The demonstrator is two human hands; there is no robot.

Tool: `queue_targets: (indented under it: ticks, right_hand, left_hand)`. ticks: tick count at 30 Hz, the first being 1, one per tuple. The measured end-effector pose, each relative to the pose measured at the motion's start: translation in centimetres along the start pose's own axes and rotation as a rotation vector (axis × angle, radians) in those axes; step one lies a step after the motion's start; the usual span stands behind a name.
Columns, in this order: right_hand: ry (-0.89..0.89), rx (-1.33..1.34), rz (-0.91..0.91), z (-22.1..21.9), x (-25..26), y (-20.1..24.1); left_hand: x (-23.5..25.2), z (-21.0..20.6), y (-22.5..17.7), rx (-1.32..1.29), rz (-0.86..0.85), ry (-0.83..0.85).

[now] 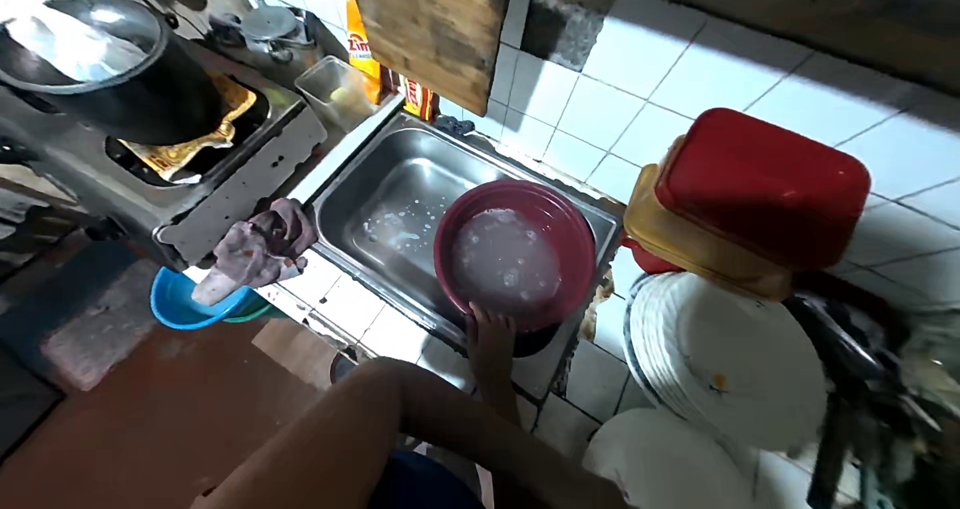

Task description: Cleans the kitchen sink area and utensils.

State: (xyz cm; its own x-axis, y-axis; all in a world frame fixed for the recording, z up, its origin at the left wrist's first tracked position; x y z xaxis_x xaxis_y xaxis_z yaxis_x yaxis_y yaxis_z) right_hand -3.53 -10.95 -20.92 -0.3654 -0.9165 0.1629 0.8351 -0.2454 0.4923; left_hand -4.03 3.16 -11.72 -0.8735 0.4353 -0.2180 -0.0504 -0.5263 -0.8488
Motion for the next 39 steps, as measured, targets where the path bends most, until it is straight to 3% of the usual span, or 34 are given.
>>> queue_targets:
  ticks: [3,5,7,10,13,17,23,27,29,34,36,39]
  right_hand:
    - [0.028,0.004,0.028,0.6,-0.3,-0.1]
    - [0.007,-0.001,0.021,0.5,-0.7,0.1]
    - [-0.026,0.007,-0.020,0.0,-0.3,0.2]
    - [-0.068,0.007,-0.033,-0.2,-0.2,0.1]
    - [-0.069,0.011,-0.044,-0.2,-0.3,0.0]
    - [-0.076,-0.017,-0.055,-0.4,-0.5,-0.1]
    - [-0.086,0.016,-0.061,-0.3,-0.4,-0.2]
    - [-0.102,0.010,-0.053,-0.3,-0.4,-0.2]
    - [-0.102,0.015,-0.051,-0.3,-0.6,-0.1]
    - [-0.106,0.061,-0.063,-0.2,-0.5,-0.2]
    - [-0.104,0.071,-0.066,-0.1,-0.4,-0.2]
    - [-0.117,0.080,-0.063,-0.1,-0.4,-0.3]
  left_hand:
    - [-5.4,11.2,1.8,-0.017,0.082,-0.410]
    - [-9.5,19.1,7.2,0.139,0.202,-0.805]
    - [-12.7,26.2,14.3,0.257,0.424,-1.061]
    - [-16.2,35.8,23.5,0.328,0.782,-1.224]
    - [-17.8,41.6,29.9,0.425,0.980,-1.248]
    - [-17.7,43.9,33.0,0.443,1.166,-1.109]
    - [-19.9,44.8,34.3,0.409,0.913,-1.276]
    - [-19.3,44.2,33.8,0.387,1.012,-1.223]
    - [-18.8,43.7,34.2,0.366,0.982,-1.338]
    - [-16.3,43.1,34.5,-0.011,0.587,-1.975]
    - [-14.5,43.1,34.0,-0.089,0.591,-2.046]
    - [-9.8,41.8,31.3,-0.060,0.627,-1.962]
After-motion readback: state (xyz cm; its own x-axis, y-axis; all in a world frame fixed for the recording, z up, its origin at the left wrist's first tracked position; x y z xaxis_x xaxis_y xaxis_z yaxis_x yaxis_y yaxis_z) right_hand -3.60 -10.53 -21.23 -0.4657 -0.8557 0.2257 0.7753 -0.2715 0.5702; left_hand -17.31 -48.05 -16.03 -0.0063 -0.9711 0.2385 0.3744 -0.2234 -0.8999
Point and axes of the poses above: each hand's wrist, its own x-axis towards the middle knuckle, its own z-axis out of the back of the hand, y = z × x, the point moved 2 cm from there along x, towards the middle knuckle, and after that the axes turned 6 degrees about z, right-handed, at the moved point
